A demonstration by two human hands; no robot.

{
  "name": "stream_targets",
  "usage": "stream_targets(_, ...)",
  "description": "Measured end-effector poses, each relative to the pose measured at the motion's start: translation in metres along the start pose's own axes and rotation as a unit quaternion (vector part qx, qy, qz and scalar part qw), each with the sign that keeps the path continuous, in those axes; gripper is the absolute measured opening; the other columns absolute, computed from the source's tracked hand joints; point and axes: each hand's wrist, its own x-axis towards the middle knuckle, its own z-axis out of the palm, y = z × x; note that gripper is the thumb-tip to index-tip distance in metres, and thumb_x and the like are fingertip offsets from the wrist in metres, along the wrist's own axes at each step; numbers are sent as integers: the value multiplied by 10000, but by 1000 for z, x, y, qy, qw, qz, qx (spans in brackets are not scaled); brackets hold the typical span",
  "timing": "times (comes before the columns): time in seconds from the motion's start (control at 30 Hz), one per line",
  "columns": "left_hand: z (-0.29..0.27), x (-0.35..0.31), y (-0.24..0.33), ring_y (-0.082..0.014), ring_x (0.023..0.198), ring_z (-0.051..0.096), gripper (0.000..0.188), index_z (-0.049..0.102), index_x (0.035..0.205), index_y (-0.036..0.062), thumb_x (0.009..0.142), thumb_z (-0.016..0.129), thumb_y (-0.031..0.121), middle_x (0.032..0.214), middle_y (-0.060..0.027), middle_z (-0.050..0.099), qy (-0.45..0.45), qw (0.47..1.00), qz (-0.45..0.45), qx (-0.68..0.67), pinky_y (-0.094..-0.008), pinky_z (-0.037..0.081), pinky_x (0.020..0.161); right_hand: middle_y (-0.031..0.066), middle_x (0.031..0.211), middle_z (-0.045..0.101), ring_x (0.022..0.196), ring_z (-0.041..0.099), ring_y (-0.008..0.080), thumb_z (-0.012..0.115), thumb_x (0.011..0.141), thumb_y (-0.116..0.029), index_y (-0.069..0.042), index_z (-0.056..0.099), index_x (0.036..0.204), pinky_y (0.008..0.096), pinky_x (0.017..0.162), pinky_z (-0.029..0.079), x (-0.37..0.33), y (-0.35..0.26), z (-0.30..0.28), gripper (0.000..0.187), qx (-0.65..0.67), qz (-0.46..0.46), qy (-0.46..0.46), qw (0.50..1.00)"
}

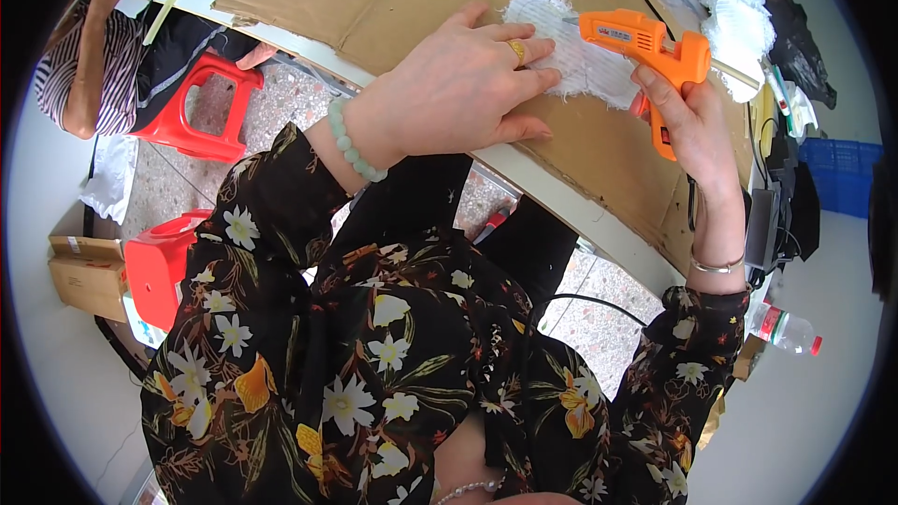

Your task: Applying hot glue to white fuzzy material and pressing it onto a cardboard surface to create a craft item.

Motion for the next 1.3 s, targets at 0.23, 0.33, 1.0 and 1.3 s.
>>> stream_targets(0.23,9,0,-3,-251,1165,557,439,653,1083,99,801,662,436,1181,-92,632,23,1000,5,-4,-434,386,962,16,715,595,644,521,77,584,943,-300,-7,612,985,227,579,395,-5,4,-5,297,-3,5,-3,1000)
stream_targets(0.33,30,6,-6,-246,1168,555,440,652,1081,100,801,660,440,1182,-91,633,27,999,24,-21,-426,385,956,22,721,598,653,529,79,579,947,-295,-1,613,987,229,584,400,-12,15,-7,299,-12,27,11,1000)
stream_targets(1.0,11,2,-2,-274,1167,550,444,631,1117,98,809,662,416,1245,-86,592,3,1000,5,-16,-461,373,1015,51,905,631,691,569,113,575,954,-304,16,593,1063,248,635,433,-17,7,-15,338,-18,18,-18,1000)
stream_targets(1.3,13,1,-4,-248,1145,561,420,662,1062,86,810,661,422,1146,-95,642,31,999,17,-11,-429,396,934,33,774,611,665,536,92,562,955,-351,18,626,1026,239,601,387,-10,1,-10,382,-24,-1,-19,1000)
